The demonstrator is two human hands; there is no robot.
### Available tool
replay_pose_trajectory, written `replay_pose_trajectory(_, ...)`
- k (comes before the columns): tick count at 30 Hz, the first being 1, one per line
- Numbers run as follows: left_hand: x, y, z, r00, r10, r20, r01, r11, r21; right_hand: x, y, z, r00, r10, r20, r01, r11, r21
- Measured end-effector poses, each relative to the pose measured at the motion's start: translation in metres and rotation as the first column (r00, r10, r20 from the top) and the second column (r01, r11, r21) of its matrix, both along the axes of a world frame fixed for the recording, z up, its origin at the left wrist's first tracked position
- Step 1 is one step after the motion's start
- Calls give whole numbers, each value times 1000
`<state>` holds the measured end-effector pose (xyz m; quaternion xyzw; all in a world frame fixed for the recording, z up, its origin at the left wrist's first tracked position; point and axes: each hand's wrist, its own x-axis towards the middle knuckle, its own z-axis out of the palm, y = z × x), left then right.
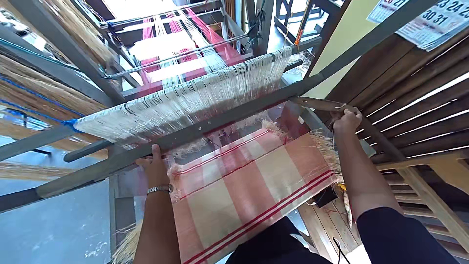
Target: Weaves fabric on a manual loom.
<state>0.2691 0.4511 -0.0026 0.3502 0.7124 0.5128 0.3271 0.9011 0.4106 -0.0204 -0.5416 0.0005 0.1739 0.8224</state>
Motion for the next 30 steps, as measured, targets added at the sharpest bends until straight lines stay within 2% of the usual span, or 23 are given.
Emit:
replay_pose_trajectory(3,-8,-4,-2,998,41,-56,-40,999,20,-2,20,-14,998,38,-49,-40,998,-42)
replay_pose_trajectory(6,-29,-8,6,947,225,-230,-219,974,48,-6,36,-23,992,94,-85,-96,995,-13)
replay_pose_trajectory(8,-53,-16,15,869,274,-412,-299,954,3,-11,45,-30,977,185,-104,-185,983,3)
replay_pose_trajectory(10,-73,-24,21,853,270,-446,-308,951,-13,-23,54,-35,930,355,-98,-359,933,-30)
replay_pose_trajectory(11,-78,-27,21,876,285,-390,-303,953,15,-33,58,-36,879,472,-66,-476,873,-104)
replay_pose_trajectory(12,-79,-30,20,903,302,-305,-304,952,43,-46,62,-36,786,618,-20,-605,763,-227)
replay_pose_trajectory(13,-79,-31,18,921,315,-230,-310,949,59,-56,66,-35,631,776,16,-712,587,-386)
replay_pose_trajectory(14,-81,-32,14,928,321,-191,-317,947,56,-62,72,-32,429,903,4,-765,366,-530)
replay_pose_trajectory(15,-86,-33,9,934,314,-169,-314,949,28,-62,80,-31,279,960,-35,-750,195,-632)
replay_pose_trajectory(16,-91,-36,4,944,296,-147,-303,952,-30,-56,86,-32,223,973,-59,-715,122,-688)
replay_pose_trajectory(18,-103,-40,-6,972,232,-43,-236,961,-144,-39,87,-22,250,961,-117,-688,92,-720)
replay_pose_trajectory(20,-112,-40,-11,983,121,136,-96,979,-181,-40,74,-5,251,960,-122,-627,65,-776)
replay_pose_trajectory(24,-120,-34,-15,947,13,321,36,989,-146,-53,36,-13,93,989,-112,-380,-69,-922)
replay_pose_trajectory(26,-125,-35,-21,948,17,317,19,994,-110,-62,13,-19,63,997,-54,-221,-39,-974)
replay_pose_trajectory(28,-128,-41,-26,968,34,247,-26,999,-36,-68,-11,-25,107,994,38,-125,52,-991)
replay_pose_trajectory(30,-128,-50,-25,983,-36,180,36,999,4,-78,-31,-26,119,979,166,-39,172,-984)
